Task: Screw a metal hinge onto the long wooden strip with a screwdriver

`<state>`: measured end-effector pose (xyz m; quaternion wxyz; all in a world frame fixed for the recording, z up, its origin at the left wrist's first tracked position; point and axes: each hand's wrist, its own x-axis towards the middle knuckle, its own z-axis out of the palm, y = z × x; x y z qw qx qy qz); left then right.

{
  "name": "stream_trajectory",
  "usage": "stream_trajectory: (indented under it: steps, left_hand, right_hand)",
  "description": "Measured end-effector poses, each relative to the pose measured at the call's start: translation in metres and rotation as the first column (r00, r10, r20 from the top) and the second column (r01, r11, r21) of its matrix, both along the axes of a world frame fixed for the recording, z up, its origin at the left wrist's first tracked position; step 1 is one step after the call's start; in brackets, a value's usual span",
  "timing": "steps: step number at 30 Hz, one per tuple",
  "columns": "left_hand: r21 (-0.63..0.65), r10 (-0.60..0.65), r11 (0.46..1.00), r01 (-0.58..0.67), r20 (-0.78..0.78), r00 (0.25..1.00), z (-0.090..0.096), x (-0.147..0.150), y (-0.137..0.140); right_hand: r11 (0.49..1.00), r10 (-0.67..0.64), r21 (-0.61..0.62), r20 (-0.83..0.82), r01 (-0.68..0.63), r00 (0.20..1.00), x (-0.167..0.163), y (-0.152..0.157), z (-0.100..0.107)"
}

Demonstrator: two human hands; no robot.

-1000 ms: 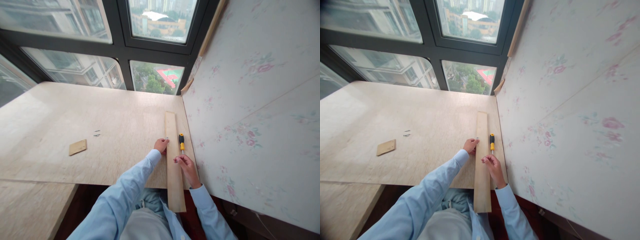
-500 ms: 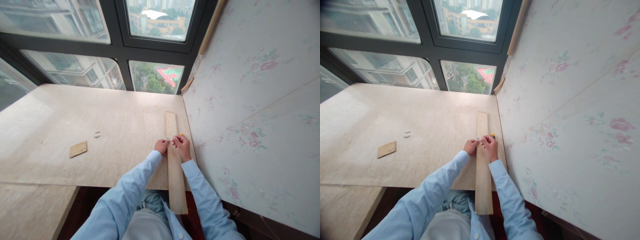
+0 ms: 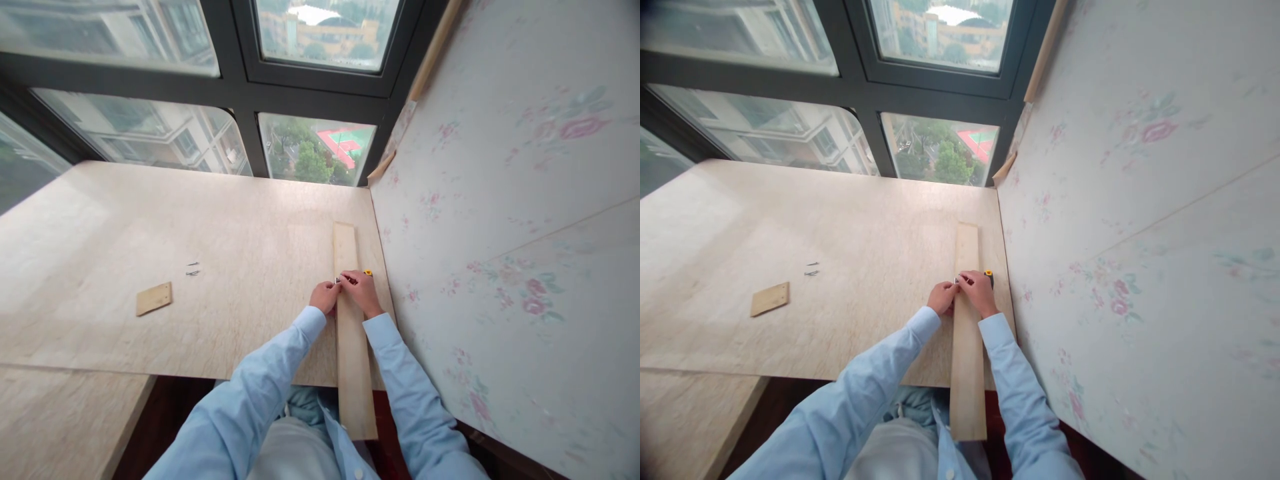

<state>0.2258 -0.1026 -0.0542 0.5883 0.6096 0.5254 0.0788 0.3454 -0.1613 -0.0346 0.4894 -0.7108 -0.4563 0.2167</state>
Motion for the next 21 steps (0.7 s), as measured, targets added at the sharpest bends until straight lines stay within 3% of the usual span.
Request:
stream_trajectory:
  steps: [10,21]
  left_hand:
    - [0.011,-0.004,1.0,0.004,0.022,1.0,-0.001,-0.002,-0.003]
    - [0.128,-0.082,0.988,0.081,0.0,0.997,0.004,-0.01,-0.007]
  right_hand:
    - [0.999,0.053,-0.013,0.091,-0.052,0.994,-0.001,-0.005,0.004]
    - [0.999,0.049,-0.002,0.159,-0.05,0.986,-0.012,-0.013,0.001]
